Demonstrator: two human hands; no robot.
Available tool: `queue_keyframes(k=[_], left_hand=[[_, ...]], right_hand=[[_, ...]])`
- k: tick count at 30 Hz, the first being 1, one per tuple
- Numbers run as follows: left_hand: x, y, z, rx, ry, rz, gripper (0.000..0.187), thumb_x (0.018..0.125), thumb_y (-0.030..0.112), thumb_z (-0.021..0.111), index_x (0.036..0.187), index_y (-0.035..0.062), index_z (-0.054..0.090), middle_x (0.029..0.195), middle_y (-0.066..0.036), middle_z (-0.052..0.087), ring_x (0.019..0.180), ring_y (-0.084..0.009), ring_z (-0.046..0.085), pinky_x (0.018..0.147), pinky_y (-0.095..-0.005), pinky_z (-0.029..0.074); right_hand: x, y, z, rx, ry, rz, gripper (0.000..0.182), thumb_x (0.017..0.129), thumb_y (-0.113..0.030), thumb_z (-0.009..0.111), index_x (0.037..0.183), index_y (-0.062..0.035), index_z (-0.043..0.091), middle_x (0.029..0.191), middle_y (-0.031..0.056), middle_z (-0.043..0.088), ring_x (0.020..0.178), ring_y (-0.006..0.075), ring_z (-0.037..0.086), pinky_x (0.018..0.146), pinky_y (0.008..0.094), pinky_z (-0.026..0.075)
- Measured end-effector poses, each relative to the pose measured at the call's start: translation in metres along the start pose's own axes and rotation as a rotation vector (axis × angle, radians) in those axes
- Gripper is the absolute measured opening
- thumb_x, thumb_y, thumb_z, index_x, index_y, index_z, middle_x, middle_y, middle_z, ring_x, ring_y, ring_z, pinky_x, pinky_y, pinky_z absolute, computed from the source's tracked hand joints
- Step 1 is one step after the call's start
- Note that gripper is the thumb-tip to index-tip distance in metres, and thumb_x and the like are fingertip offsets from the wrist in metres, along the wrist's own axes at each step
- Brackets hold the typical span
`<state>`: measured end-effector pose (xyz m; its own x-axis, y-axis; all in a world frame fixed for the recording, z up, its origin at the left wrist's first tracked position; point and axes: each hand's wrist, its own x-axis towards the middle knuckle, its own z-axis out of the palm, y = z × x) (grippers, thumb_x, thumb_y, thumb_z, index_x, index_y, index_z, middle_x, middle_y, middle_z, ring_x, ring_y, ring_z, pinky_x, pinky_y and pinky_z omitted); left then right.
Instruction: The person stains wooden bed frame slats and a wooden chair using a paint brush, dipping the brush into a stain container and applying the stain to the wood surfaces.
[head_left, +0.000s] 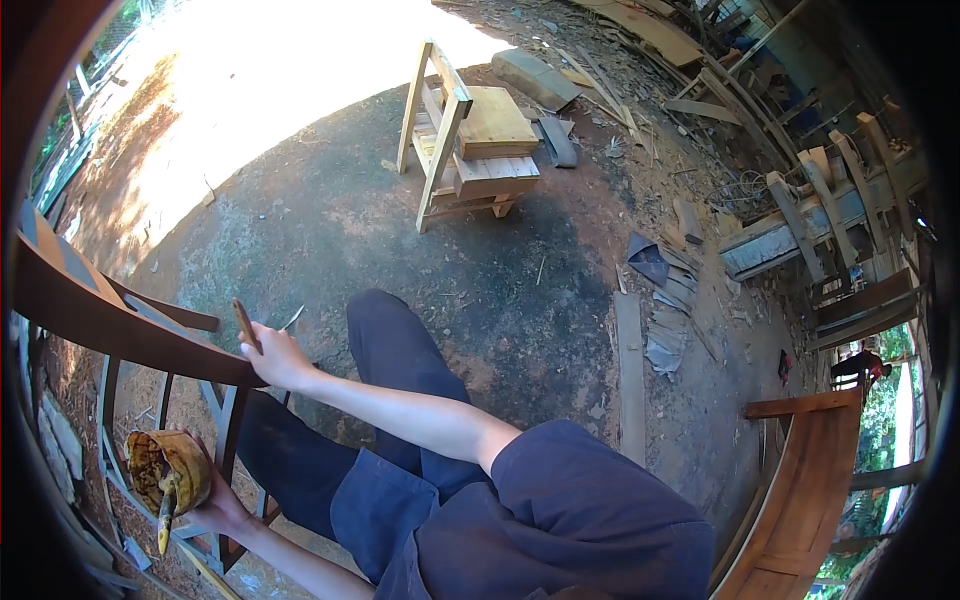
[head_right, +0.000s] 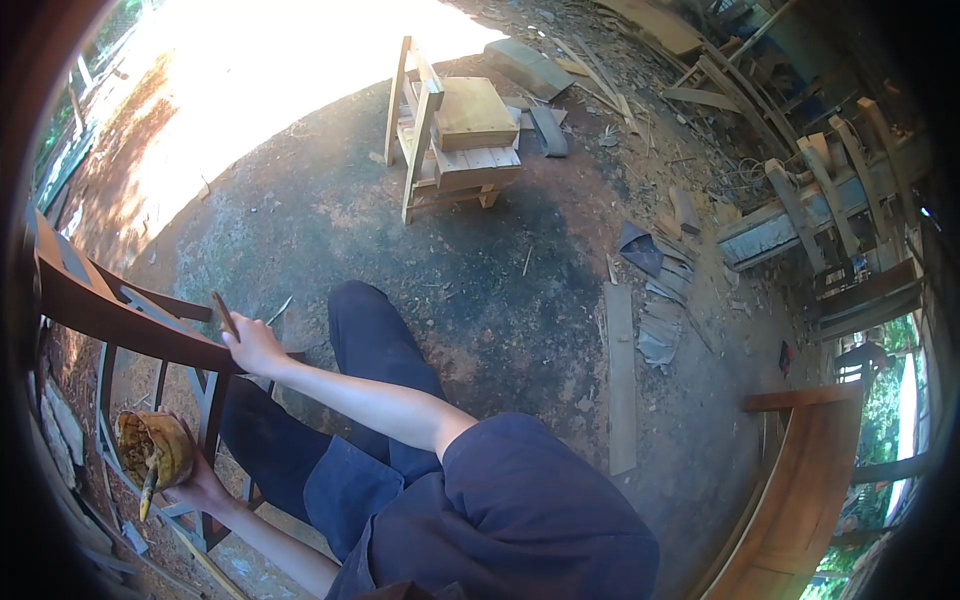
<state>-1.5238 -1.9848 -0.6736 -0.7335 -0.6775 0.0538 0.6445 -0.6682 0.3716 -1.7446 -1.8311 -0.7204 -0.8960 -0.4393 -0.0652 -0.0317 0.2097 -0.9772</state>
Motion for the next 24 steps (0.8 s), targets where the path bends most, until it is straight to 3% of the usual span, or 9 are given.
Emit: queue_keyframes(k=[6, 10, 12, 14, 16, 18, 21, 22, 24], left_hand=[[-0.003, -0.003, 0.006, -0.029, 0.075, 0.049, 0.09, 0.1, 0.035, 0.067, 0.166, 0.0031, 0.015, 0.17, -0.026, 0.017, 0.158, -0.0441, 0.016, 0.132, -0.061, 0.012], [0.0, 0.002, -0.008, -0.073, -0.072, 0.009, 0.083, 0.102, 0.035, 0.064, 0.166, 0.0053, 0.02, 0.169, -0.024, 0.022, 0.157, -0.0441, 0.019, 0.131, -0.0622, 0.013], [0.0, 0.004, -0.023, -0.093, -0.185, -0.012, 0.078, 0.104, 0.035, 0.061, 0.165, 0.0051, 0.023, 0.168, -0.025, 0.027, 0.156, -0.0449, 0.024, 0.13, -0.0624, 0.016], [-0.001, 0.002, -0.01, -0.01, 0.021, 0.032, 0.083, 0.103, 0.047, 0.058, 0.164, 0.0027, 0.023, 0.167, -0.028, 0.027, 0.155, -0.0453, 0.026, 0.129, -0.063, 0.019], [0.001, 0.0, 0.0, -0.013, 0.056, 0.054, 0.08, 0.104, 0.051, 0.054, 0.163, 0.0038, 0.027, 0.165, -0.027, 0.032, 0.153, -0.0473, 0.029, 0.128, -0.0642, 0.022], [0.001, -0.002, 0.004, 0.026, 0.102, 0.065, 0.078, 0.105, 0.054, 0.051, 0.163, 0.0061, 0.028, 0.164, -0.026, 0.034, 0.152, -0.0492, 0.031, 0.126, -0.0655, 0.027], [0.001, -0.002, 0.007, -0.004, 0.119, 0.049, 0.077, 0.105, 0.056, 0.051, 0.163, 0.0097, 0.029, 0.164, -0.024, 0.036, 0.151, -0.0506, 0.032, 0.124, -0.0674, 0.029], [0.001, -0.002, 0.007, 0.007, 0.119, 0.049, 0.077, 0.105, 0.057, 0.051, 0.163, 0.0101, 0.029, 0.163, -0.024, 0.036, 0.151, -0.0506, 0.032, 0.124, -0.0677, 0.029], [0.002, -0.001, 0.002, 0.011, 0.124, 0.048, 0.078, 0.105, 0.058, 0.051, 0.163, 0.0101, 0.03, 0.163, -0.024, 0.036, 0.151, -0.0506, 0.031, 0.124, -0.0681, 0.027]], right_hand=[[-0.007, -0.126, -0.036, 0.114, 0.018, -0.137, 0.027, 0.103, -0.023, 0.061, 0.116, -0.0004, 0.068, 0.091, 0.0197, 0.075, 0.09, 0.0348, 0.075, 0.083, 0.0458, 0.055], [-0.005, -0.211, -0.071, 0.285, -0.071, -0.309, 0.027, 0.106, -0.022, 0.06, 0.112, 0.0028, 0.069, 0.084, 0.0109, 0.073, 0.08, 0.0161, 0.072, 0.073, 0.0344, 0.056], [-0.008, -0.266, -0.092, 0.299, -0.17, -0.256, 0.025, 0.105, -0.018, 0.06, 0.105, 0.006, 0.067, 0.08, 0.0138, 0.073, 0.075, 0.0193, 0.072, 0.07, 0.0344, 0.054], [0.016, -0.289, -0.086, 0.561, -0.166, -0.484, 0.022, 0.104, -0.018, 0.061, 0.104, 0.0025, 0.069, 0.084, 0.0095, 0.073, 0.07, 0.0175, 0.069, 0.065, 0.0336, 0.054], [0.026, -0.33, -0.104, 0.812, -0.337, -0.551, 0.02, 0.101, -0.021, 0.065, 0.111, -0.0051, 0.07, 0.095, 0.004, 0.072, 0.079, 0.0153, 0.066, 0.076, 0.0358, 0.055], [0.043, -0.36, -0.121, 1.157, -0.61, -0.549, 0.026, 0.107, -0.016, 0.052, 0.116, 0.0054, 0.063, 0.108, 0.0148, 0.072, 0.099, 0.0201, 0.071, 0.093, 0.0349, 0.058], [0.069, -0.359, -0.114, 1.227, -0.566, -0.537, 0.022, 0.107, -0.017, 0.054, 0.118, 0.0005, 0.064, 0.111, 0.0118, 0.073, 0.104, 0.0211, 0.071, 0.099, 0.0373, 0.057], [0.07, -0.353, -0.101, 1.317, -0.476, -0.377, 0.017, 0.104, -0.011, 0.057, 0.111, 0.002, 0.065, 0.095, 0.0119, 0.073, 0.085, 0.0193, 0.072, 0.081, 0.0318, 0.059], [0.062, -0.314, -0.078, 1.018, -0.32, -0.377, 0.017, 0.099, -0.023, 0.066, 0.109, -0.0102, 0.069, 0.101, 0.0033, 0.07, 0.091, 0.0153, 0.064, 0.093, 0.037, 0.049]])
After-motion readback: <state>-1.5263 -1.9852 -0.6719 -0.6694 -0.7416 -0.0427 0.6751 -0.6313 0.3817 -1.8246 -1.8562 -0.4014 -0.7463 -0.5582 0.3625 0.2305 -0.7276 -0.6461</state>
